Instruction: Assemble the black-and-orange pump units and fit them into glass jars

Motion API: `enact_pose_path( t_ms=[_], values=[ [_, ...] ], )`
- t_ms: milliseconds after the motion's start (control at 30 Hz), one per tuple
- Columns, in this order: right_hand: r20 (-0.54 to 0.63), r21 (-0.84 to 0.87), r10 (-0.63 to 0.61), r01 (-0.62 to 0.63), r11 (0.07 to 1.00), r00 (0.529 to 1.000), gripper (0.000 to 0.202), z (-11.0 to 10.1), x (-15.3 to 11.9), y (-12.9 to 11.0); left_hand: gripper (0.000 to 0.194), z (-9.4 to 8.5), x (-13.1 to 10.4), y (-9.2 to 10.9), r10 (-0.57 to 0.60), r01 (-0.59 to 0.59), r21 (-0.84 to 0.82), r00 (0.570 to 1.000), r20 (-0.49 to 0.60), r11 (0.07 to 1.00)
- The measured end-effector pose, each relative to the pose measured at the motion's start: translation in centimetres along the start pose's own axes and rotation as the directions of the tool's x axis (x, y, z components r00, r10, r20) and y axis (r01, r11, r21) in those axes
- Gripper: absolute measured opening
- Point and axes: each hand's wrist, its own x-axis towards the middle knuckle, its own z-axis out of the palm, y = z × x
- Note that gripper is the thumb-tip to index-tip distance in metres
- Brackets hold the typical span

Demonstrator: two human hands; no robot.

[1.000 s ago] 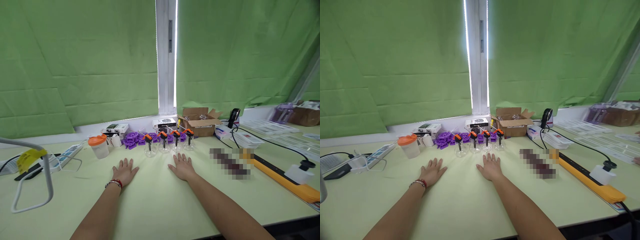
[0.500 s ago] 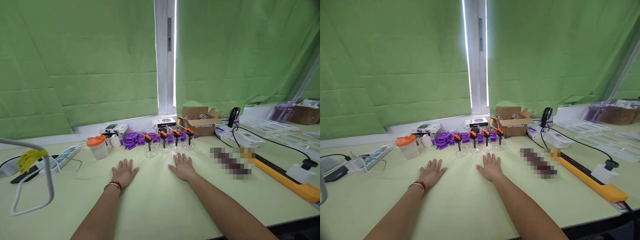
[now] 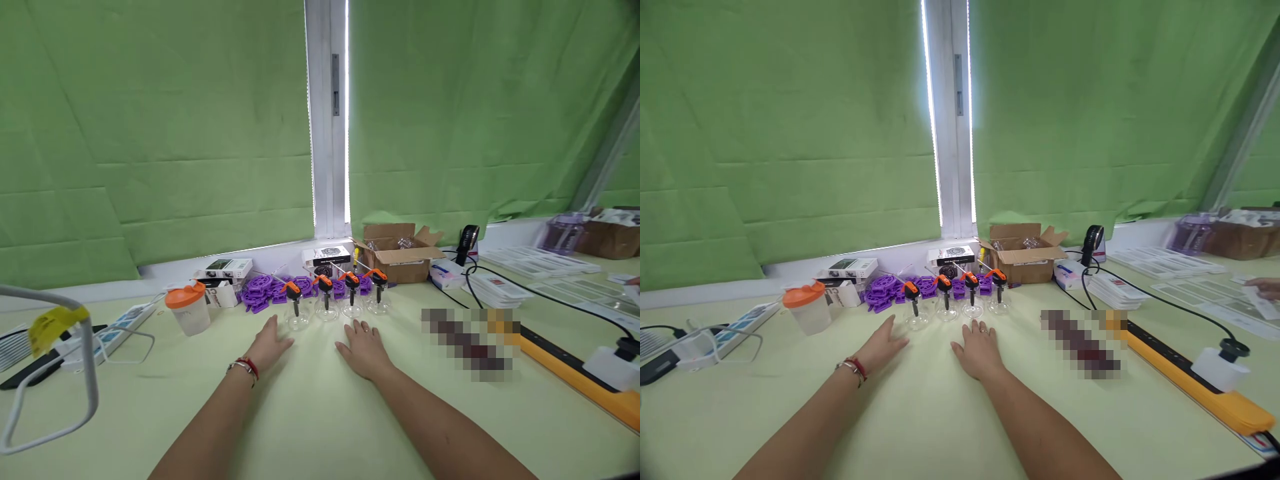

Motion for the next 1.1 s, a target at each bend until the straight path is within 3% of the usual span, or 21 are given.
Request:
enact_pose_path(
  t_ms=[200, 433, 667, 800, 900, 1000, 1033, 1100],
  values=[
    [-0.155, -0.016, -0.095, 0.094, 0.995, 0.983, 0.034, -0.4, -0.1, -0.5, 0.078, 2.8, 3.5, 3.8, -0.054, -0.003, -0.213, 0.964, -0.259, 0.977],
    [-0.183, -0.032, -0.139, 0.135, 0.990, 0.973, 0.027, -0.3, 0.2, -0.6, 0.049, 5.0, 5.1, 3.3, -0.048, -0.075, -0.347, 0.942, -0.333, 0.935],
    [-0.169, -0.034, -0.132, 0.128, 0.991, 0.977, 0.027, -0.5, 0.1, -0.7, 0.039, 3.2, 2.6, 2.1, 0.112, -0.193, -0.369, 0.967, -0.229, 0.909],
    [-0.160, 0.004, -0.127, 0.129, 0.992, 0.979, 0.027, -0.8, -0.1, -0.7, 0.048, 1.3, -0.4, 2.2, 0.202, -0.210, -0.464, 0.977, -0.067, 0.861],
    [-0.124, 0.125, -0.139, 0.154, 0.980, 0.983, 0.030, -1.0, -0.4, -0.7, 0.056, -0.1, -2.8, 2.8, 0.241, -0.174, -0.580, 0.970, 0.039, 0.796],
    [-0.081, 0.421, -0.187, 0.203, 0.884, 0.979, 0.048, -1.1, -0.9, -1.2, 0.054, -1.1, -4.8, 3.5, 0.233, -0.113, -0.711, 0.970, 0.072, 0.694],
    [-0.053, 0.557, -0.194, 0.190, 0.809, 0.980, 0.054, -1.2, -1.1, -1.5, 0.052, -1.3, -5.3, 3.7, 0.230, -0.105, -0.746, 0.971, 0.066, 0.657],
    [0.021, 0.817, -0.207, 0.103, 0.567, 0.978, 0.059, -1.6, -1.6, -2.6, 0.047, -1.5, -6.1, 4.0, 0.226, -0.094, -0.798, 0.973, 0.054, 0.596]
  ],
)
